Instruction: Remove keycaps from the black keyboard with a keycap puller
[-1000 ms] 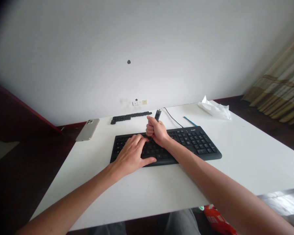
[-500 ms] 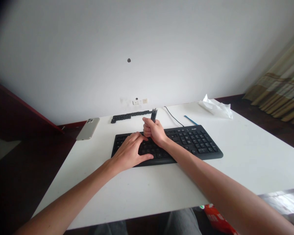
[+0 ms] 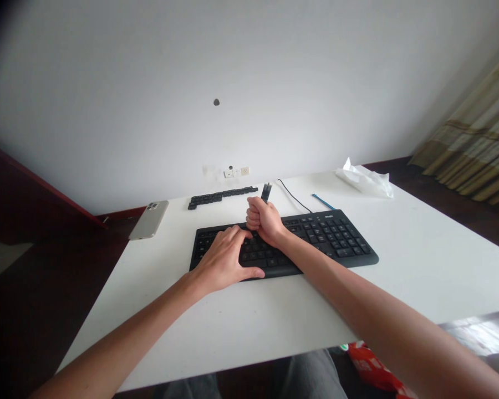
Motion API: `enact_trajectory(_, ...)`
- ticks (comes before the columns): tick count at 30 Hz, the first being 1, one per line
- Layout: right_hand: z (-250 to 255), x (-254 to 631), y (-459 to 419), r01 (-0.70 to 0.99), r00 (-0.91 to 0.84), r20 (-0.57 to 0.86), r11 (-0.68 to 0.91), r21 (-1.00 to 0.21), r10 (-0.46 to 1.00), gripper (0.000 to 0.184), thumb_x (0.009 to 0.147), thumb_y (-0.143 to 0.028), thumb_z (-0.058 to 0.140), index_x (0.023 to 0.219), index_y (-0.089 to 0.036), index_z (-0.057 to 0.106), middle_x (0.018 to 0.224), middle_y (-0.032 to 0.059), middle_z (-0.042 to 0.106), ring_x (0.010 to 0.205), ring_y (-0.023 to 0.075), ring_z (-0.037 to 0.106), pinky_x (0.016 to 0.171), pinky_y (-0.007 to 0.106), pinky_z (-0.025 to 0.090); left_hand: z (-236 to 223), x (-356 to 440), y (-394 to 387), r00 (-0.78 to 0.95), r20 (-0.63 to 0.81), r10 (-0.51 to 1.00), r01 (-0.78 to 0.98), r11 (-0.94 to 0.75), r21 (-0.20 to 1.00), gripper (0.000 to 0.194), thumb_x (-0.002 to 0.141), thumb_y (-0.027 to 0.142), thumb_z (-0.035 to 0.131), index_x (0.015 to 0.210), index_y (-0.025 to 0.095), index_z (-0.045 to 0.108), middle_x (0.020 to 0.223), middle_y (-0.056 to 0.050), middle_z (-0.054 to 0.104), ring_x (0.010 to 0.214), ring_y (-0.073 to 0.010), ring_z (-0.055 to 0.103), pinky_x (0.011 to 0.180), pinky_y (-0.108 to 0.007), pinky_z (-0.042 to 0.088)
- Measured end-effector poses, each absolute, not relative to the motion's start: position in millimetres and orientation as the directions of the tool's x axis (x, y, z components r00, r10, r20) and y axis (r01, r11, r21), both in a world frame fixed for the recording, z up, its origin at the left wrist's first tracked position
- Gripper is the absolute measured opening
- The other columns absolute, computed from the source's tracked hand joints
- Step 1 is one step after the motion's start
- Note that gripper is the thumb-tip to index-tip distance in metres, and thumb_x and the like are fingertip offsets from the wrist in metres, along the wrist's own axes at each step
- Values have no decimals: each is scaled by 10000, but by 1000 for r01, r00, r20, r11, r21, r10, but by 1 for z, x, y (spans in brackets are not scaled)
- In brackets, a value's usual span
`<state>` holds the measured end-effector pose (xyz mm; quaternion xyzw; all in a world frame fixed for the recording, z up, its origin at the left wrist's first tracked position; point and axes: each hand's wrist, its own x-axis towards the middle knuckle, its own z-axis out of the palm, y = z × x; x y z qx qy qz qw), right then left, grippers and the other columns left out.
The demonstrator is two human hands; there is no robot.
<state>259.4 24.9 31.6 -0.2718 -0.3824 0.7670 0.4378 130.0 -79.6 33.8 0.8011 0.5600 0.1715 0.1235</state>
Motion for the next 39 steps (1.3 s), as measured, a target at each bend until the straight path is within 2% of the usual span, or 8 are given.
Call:
enact_trajectory(4,32,259,23,-417,-482,-75,-304,-857,873,510,850,-315,676,596,-244,239,512,-104,179,461,58,125,422,242,126,33,126,-79,318,154,936,844,-353,403,640,739,574,885,1159,185,600,1133,-96,651,1138,-329,611,1016,-500,491)
enact_trajectory(10,34,261,18,-387,-468,-61,-267,-883,882,527,838,-332,690,588,-245,234,504,-99,188,448,55,147,424,252,107,33,106,-70,235,172,957,758,-291,584,527,775,494,877,1138,221,610,1137,-57,676,1017,-259,661,900,-413,557)
enact_trajectory(15,32,263,10,-375,-487,46,-162,-913,872,495,820,-330,686,566,-241,271,505,-86,220,449,61,177,432,262,123,30,105,-68,297,207,932,772,-362,522,404,813,413,863,1128,239,679,1086,-38,681,1094,-275,637,977,-434,532)
enact_trajectory(21,32,265,0,-284,-522,212,66,-956,826,442,850,-328,618,521,-230,340,493,-56,288,459,83,272,450,272,219,27,109,-67,258,247,934,756,-354,551,249,807,338,868,966,236,707,977,-18,717,983,-250,663,896,-407,540)
enact_trajectory(25,35,263,-6,-307,-452,238,100,-947,860,433,839,-319,607,497,-226,359,479,-52,295,453,84,278,445,270,216,27,109,-66,248,239,939,753,-342,562,212,804,323,863,934,236,719,916,-6,722,936,-238,661,852,-391,538)
enact_trajectory(30,39,259,-16,-320,-412,286,156,-934,865,421,801,-297,624,471,-225,372,463,-40,336,453,94,322,454,278,299,26,109,-64,247,214,945,766,-326,554,151,829,333,827,922,251,741,867,0,724,884,-235,663,790,-380,531)
enact_trajectory(35,34,259,-18,-291,-361,336,237,-927,870,446,833,-313,639,485,-221,375,488,-33,358,477,100,299,481,289,311,26,106,-63,279,206,938,776,-347,527,104,875,297,769,947,244,718,901,-11,711,903,-236,658,813,-389,540)
enact_trajectory(39,29,261,-17,-193,-349,402,355,-915,847,468,880,-320,624,497,-211,379,518,-21,351,524,113,300,517,299,264,28,103,-62,356,258,898,742,-440,505,203,953,247,660,1156,263,668,1117,-45,683,1060,-242,641,942,-413,551)
